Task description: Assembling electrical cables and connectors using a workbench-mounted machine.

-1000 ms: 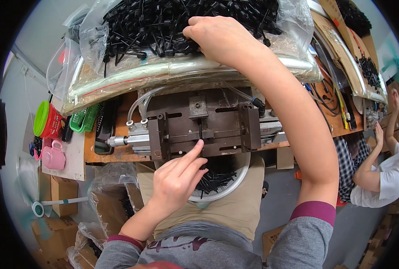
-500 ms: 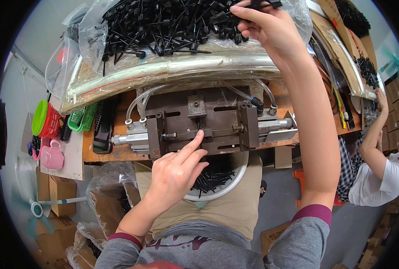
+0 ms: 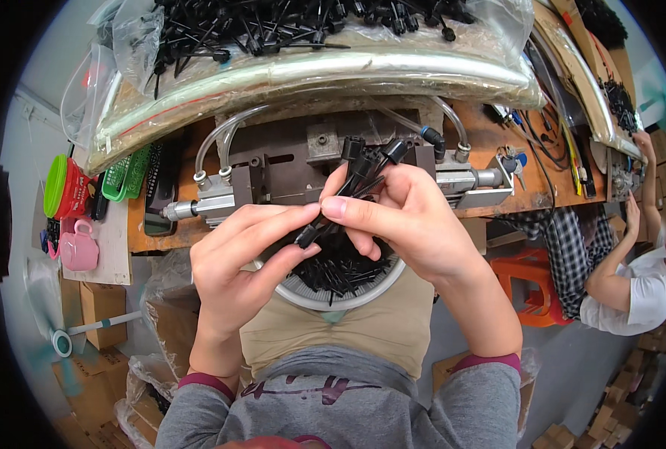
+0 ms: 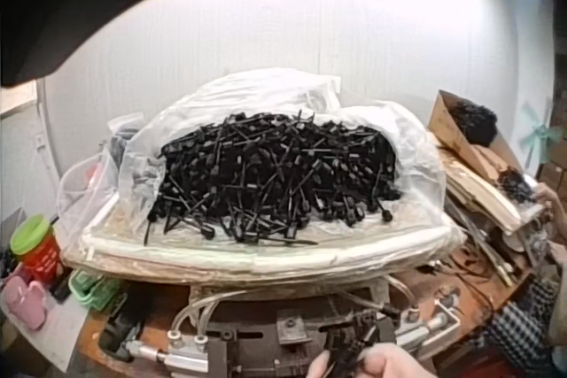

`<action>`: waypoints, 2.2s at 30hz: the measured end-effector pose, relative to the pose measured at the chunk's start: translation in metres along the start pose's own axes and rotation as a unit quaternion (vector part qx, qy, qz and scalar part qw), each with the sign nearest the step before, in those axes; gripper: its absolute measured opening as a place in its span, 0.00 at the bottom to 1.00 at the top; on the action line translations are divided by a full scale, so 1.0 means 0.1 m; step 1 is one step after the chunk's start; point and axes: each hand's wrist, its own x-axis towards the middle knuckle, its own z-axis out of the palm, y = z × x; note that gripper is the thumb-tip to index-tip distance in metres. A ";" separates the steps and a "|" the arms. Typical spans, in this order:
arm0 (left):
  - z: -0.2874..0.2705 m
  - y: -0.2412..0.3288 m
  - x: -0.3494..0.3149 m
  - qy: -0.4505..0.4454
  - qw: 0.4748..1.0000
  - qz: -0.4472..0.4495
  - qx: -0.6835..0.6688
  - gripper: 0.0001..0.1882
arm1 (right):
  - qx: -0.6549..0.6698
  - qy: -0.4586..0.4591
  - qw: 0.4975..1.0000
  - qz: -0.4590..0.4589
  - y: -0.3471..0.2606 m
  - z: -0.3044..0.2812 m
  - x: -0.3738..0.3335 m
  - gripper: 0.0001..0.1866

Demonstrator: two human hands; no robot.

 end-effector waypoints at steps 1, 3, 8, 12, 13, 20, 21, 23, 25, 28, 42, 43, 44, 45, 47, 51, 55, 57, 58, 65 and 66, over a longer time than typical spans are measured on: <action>-0.01 0.01 -0.02 -0.007 1.000 -0.004 -0.004 0.23 | 0.015 0.005 1.000 0.000 0.03 0.01 -0.03 0.11; -0.03 0.02 -0.07 -0.018 1.000 -0.012 -0.015 0.22 | 0.042 0.018 0.999 -0.001 0.08 0.00 -0.07 0.11; -0.12 -0.02 -0.15 0.045 0.984 -0.053 -0.163 0.26 | 0.091 0.071 0.993 -0.022 0.19 -0.03 -0.14 0.12; -0.14 0.03 -0.29 0.008 0.999 -0.031 0.015 0.23 | 0.045 0.154 0.982 -0.097 0.21 -0.07 -0.23 0.09; -0.08 0.02 -0.33 0.006 0.998 -0.015 0.069 0.21 | 0.027 0.191 0.975 -0.113 0.22 -0.07 -0.26 0.09; 0.39 -0.21 -0.41 -0.053 0.967 0.025 0.247 0.13 | 0.004 0.218 0.962 -0.163 0.23 -0.14 -0.40 0.09; 0.42 -0.24 -0.40 -0.047 0.963 0.034 0.264 0.13 | 0.013 0.205 0.965 -0.162 0.23 -0.15 -0.41 0.09; 0.44 -0.25 -0.38 -0.053 0.960 0.022 0.275 0.13 | 0.012 0.206 0.966 -0.159 0.23 -0.16 -0.42 0.09; 0.45 -0.25 -0.35 -0.058 0.956 0.018 0.288 0.13 | 0.022 0.197 0.968 -0.156 0.24 -0.17 -0.43 0.08; 0.44 -0.22 -0.31 -0.068 0.952 0.016 0.298 0.14 | 0.046 0.175 0.975 -0.130 0.25 -0.19 -0.43 0.08; 0.15 0.07 -0.10 -0.063 0.991 0.097 0.066 0.19 | 0.045 0.103 0.992 -0.053 0.24 -0.08 -0.36 0.07; 0.10 0.10 -0.12 -0.070 0.990 0.104 0.068 0.18 | 0.049 0.108 0.991 -0.068 0.22 -0.10 -0.35 0.07; 0.07 0.13 -0.14 -0.076 0.989 0.102 0.075 0.17 | 0.055 0.108 0.989 -0.085 0.20 -0.13 -0.34 0.07; 0.04 0.18 -0.18 -0.086 0.988 0.089 0.088 0.17 | 0.048 0.136 0.985 -0.096 0.18 -0.16 -0.34 0.08; 0.04 0.22 -0.26 -0.085 0.993 0.060 0.059 0.18 | 0.016 0.186 0.971 -0.152 0.18 -0.19 -0.33 0.08; 0.22 0.06 -0.37 -0.027 0.993 0.033 0.109 0.17 | -0.103 0.267 0.925 -0.248 0.25 -0.17 -0.37 0.07; 0.41 -0.16 -0.40 -0.027 0.971 0.050 0.230 0.13 | -0.176 0.284 0.903 -0.270 0.35 -0.10 -0.41 0.06; 0.48 -0.21 -0.39 -0.026 0.960 0.067 0.270 0.11 | -0.188 0.285 0.897 -0.280 0.38 -0.08 -0.42 0.07; 0.50 -0.22 -0.39 -0.024 0.959 0.049 0.277 0.11 | -0.216 0.287 0.887 -0.289 0.39 -0.07 -0.42 0.07; 0.52 -0.26 -0.36 -0.025 0.956 0.018 0.290 0.11 | -0.478 0.351 0.718 -0.364 0.50 -0.05 -0.46 0.14; 0.51 -0.25 -0.35 -0.029 0.955 0.021 0.293 0.11 | -0.549 0.332 0.657 -0.395 0.51 -0.08 -0.46 0.15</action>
